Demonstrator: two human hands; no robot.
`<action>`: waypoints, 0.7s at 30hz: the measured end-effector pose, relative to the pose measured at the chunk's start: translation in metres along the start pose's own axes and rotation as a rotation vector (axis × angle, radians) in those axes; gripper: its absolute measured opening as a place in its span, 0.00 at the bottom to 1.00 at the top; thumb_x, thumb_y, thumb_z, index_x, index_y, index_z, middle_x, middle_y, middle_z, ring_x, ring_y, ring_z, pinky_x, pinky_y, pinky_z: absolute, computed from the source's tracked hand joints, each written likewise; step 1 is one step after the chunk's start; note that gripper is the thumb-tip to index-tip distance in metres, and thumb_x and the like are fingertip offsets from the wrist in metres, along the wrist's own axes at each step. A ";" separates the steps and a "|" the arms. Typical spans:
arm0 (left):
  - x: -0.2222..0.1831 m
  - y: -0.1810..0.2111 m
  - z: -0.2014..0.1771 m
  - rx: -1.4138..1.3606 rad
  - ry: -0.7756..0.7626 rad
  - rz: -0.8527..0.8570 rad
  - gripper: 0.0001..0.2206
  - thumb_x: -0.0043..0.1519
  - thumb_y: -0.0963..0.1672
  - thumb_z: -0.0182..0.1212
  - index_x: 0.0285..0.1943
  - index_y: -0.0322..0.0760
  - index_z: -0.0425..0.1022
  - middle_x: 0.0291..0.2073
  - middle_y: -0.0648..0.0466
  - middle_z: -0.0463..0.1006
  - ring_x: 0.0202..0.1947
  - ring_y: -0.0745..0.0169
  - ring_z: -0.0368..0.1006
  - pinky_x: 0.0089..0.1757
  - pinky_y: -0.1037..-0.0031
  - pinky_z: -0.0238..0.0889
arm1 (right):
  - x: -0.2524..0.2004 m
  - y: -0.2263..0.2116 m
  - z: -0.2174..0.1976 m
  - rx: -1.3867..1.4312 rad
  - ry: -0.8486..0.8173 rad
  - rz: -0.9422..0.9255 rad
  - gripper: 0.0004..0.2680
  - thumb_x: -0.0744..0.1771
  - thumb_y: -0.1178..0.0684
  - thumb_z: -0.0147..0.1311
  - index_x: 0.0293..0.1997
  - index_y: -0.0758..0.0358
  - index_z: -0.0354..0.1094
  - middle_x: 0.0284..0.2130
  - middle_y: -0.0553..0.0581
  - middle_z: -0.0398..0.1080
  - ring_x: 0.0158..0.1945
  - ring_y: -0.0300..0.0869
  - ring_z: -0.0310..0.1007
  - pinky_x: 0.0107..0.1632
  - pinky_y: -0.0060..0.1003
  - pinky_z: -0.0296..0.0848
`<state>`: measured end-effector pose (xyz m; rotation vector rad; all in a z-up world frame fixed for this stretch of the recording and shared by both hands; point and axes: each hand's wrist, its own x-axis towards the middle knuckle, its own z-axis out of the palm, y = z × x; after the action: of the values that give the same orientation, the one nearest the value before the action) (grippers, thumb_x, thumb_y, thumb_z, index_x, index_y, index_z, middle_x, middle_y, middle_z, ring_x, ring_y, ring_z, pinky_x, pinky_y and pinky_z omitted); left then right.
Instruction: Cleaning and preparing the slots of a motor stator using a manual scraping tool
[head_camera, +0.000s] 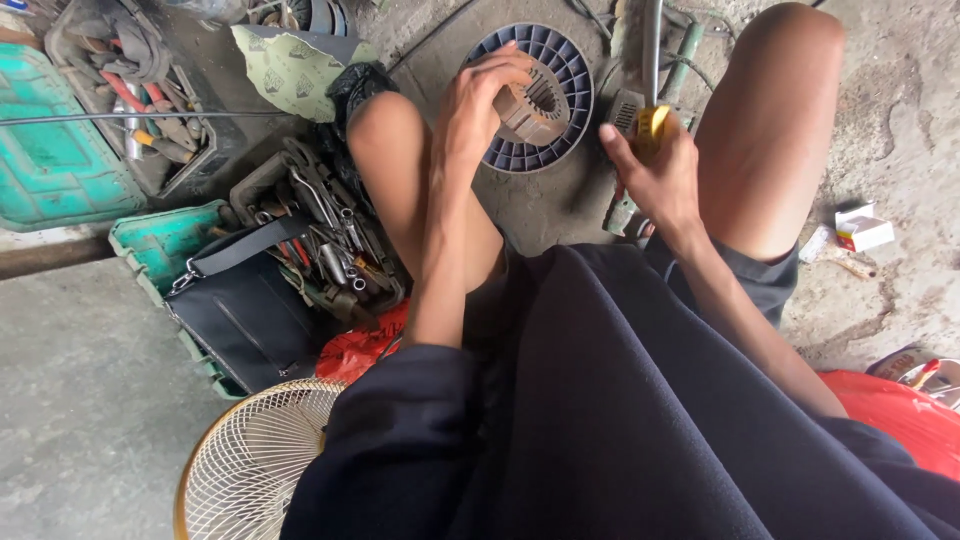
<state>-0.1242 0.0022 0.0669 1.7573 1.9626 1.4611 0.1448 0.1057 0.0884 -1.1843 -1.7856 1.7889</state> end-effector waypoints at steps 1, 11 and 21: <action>0.002 -0.005 -0.001 0.123 -0.044 0.000 0.12 0.61 0.31 0.73 0.49 0.33 0.85 0.57 0.51 0.87 0.70 0.50 0.79 0.65 0.62 0.76 | 0.014 0.011 0.006 -0.167 0.051 -0.203 0.18 0.77 0.46 0.73 0.50 0.66 0.61 0.27 0.54 0.73 0.25 0.40 0.77 0.30 0.34 0.77; 0.011 -0.013 0.008 0.096 -0.240 -0.158 0.29 0.59 0.28 0.57 0.70 0.30 0.84 0.71 0.50 0.84 0.71 0.49 0.84 0.68 0.67 0.77 | 0.064 0.019 0.064 -0.082 0.014 -0.488 0.20 0.69 0.52 0.85 0.51 0.67 0.67 0.34 0.55 0.73 0.30 0.41 0.72 0.33 0.35 0.75; 0.003 0.038 0.061 -0.505 0.145 -1.096 0.34 0.60 0.64 0.62 0.39 0.28 0.86 0.32 0.51 0.83 0.37 0.65 0.76 0.42 0.74 0.70 | 0.065 0.039 0.041 0.175 0.018 -0.236 0.21 0.68 0.55 0.85 0.50 0.60 0.64 0.34 0.48 0.69 0.31 0.34 0.67 0.36 0.28 0.72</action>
<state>-0.0591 0.0327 0.0635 0.2405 1.8331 1.4144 0.0878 0.1220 0.0253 -0.8797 -1.6431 1.7484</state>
